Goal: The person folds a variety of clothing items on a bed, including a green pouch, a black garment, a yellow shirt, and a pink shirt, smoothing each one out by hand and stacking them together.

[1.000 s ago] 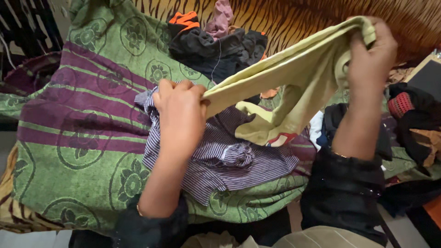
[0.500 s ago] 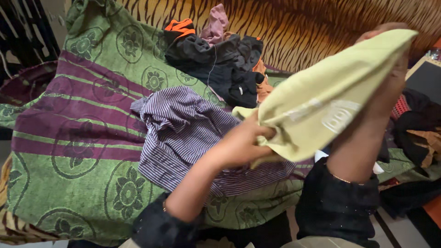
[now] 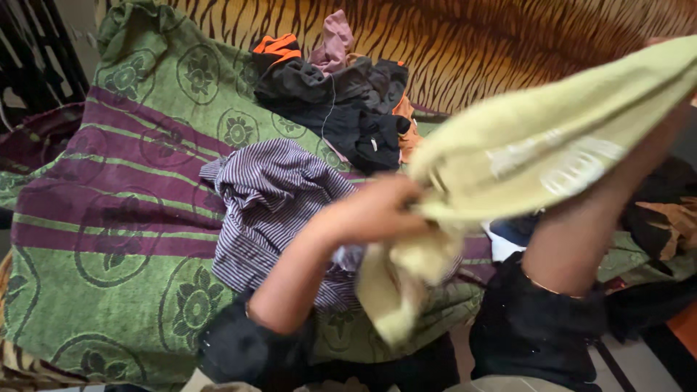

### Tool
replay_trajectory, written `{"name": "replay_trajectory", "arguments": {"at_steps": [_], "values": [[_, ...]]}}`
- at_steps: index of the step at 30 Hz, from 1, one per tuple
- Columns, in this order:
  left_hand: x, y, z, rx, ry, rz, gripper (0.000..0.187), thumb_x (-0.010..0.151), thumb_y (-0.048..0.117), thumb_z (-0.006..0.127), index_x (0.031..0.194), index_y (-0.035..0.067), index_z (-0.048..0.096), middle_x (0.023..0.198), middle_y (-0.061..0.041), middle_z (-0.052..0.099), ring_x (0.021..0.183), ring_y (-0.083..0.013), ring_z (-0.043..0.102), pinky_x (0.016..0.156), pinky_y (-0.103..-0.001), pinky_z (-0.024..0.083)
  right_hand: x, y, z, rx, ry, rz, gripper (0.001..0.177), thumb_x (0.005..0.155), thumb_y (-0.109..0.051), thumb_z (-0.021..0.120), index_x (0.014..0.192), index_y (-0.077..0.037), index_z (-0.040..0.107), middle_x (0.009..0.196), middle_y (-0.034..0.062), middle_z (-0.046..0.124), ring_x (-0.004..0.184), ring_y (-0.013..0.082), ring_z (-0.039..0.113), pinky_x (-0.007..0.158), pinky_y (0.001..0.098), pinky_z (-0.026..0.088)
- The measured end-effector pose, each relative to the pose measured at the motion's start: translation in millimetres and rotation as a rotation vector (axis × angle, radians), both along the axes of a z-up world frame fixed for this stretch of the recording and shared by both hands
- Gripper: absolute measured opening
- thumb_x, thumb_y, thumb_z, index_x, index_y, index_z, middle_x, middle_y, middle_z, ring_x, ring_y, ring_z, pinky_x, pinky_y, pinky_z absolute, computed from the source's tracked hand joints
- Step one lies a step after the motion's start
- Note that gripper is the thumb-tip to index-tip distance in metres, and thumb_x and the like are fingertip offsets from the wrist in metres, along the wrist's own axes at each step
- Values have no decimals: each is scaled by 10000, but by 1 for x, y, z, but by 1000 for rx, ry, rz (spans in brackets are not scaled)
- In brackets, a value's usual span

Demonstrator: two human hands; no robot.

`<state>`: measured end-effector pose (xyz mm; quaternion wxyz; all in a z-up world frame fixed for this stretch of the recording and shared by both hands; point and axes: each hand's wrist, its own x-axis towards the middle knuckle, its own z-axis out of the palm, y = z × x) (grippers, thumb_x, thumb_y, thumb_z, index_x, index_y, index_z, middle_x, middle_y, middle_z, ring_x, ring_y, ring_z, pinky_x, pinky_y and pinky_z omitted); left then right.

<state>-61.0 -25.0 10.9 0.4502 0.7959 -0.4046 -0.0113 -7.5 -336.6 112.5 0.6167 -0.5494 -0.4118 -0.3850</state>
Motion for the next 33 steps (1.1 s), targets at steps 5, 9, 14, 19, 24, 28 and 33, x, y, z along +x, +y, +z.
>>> {"name": "replay_trajectory", "arguments": {"at_steps": [5,9,14,19,24,28,33], "values": [[40,26,32,-446,-689,582,413,728,70,742,1117,-40,659,1347,-326,523,1190,-449,581,1016,-439,511,1,24,-11,172,-98,-74,287,1147,-141,477,1433,-145,474,1460,56,583,1364,233,627,1184,413,554],[50,54,33,-394,-594,717,317,769,148,779,1052,32,695,1414,-234,527,1256,-437,564,1069,-463,467,-11,35,-39,-28,-106,-357,217,1163,-17,482,1364,-87,522,1329,38,593,1221,190,599,1107,374,528],[37,101,7,-91,-765,988,190,845,54,689,1026,72,744,1157,-132,699,1250,-394,565,979,-548,428,-52,41,-90,-572,286,-598,325,855,109,616,1149,-21,667,1117,43,710,1048,142,678,948,278,529],[-6,129,12,119,-739,1249,120,901,38,667,968,76,758,989,-106,714,1032,-372,631,849,-506,473,-96,52,-132,-855,558,-102,192,776,29,756,961,-23,765,936,68,760,891,177,717,807,301,555],[-80,123,34,90,-566,1288,139,901,25,675,986,82,768,974,-128,697,829,-363,672,724,-453,516,-129,60,-147,-1029,574,31,401,627,23,585,977,-5,780,981,104,782,980,256,751,895,362,566],[-125,108,53,6,-593,1250,133,865,-8,686,973,34,751,978,-146,690,843,-370,683,729,-448,526,-138,52,-156,-947,650,99,412,613,-2,588,979,-5,778,991,121,775,1010,277,750,913,376,565],[-94,87,50,-177,-548,1052,88,957,-8,635,1000,13,709,1095,-142,689,855,-322,694,716,-406,537,-140,40,-163,-932,701,158,404,613,6,586,966,-5,782,1006,131,776,1022,288,739,935,387,553]]}}
